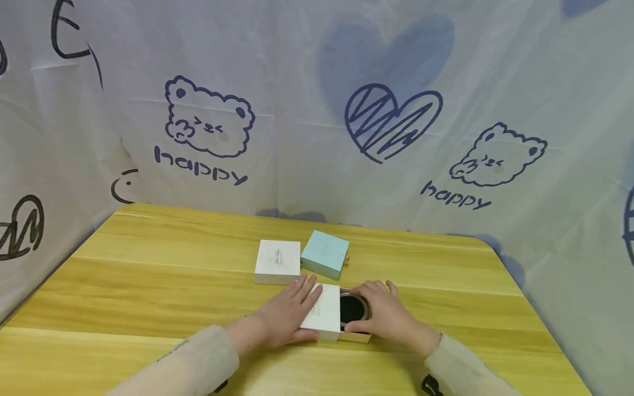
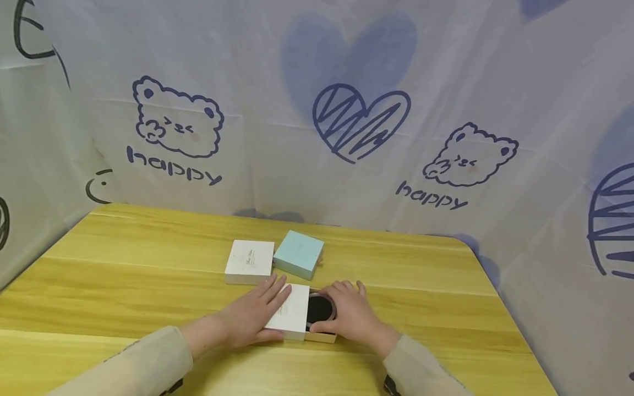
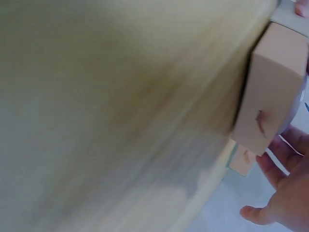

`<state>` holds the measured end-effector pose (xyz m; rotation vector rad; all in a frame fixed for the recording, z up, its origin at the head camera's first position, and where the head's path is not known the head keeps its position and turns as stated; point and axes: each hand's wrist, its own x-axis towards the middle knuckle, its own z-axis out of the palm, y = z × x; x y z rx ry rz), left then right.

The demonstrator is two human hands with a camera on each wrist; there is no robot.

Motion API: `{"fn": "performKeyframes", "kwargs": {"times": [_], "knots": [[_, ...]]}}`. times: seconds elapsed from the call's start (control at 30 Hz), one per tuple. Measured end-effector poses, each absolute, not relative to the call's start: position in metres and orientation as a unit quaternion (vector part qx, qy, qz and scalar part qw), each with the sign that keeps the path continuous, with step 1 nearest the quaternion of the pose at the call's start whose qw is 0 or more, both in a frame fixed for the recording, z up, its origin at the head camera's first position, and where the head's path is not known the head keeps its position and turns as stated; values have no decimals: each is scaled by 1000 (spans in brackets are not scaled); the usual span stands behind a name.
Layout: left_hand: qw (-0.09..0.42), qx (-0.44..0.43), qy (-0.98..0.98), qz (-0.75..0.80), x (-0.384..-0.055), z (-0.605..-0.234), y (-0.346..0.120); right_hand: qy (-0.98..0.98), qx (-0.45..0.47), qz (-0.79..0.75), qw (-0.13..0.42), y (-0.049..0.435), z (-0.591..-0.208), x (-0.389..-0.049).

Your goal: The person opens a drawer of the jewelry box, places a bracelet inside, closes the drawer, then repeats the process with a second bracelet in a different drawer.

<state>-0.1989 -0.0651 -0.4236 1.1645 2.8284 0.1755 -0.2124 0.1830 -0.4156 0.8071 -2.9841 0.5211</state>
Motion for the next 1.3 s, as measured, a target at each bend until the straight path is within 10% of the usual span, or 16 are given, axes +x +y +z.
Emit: {"fn": "performKeyframes", "kwargs": {"times": [0.83,1.3], "knots": [[48,376,923,58,-199,-421,-63,-945,280,151,78,198,-421,-208],[49,364,925,95,-200,-426,-65,-933,299,175,-93,225,-421,-208]]}}
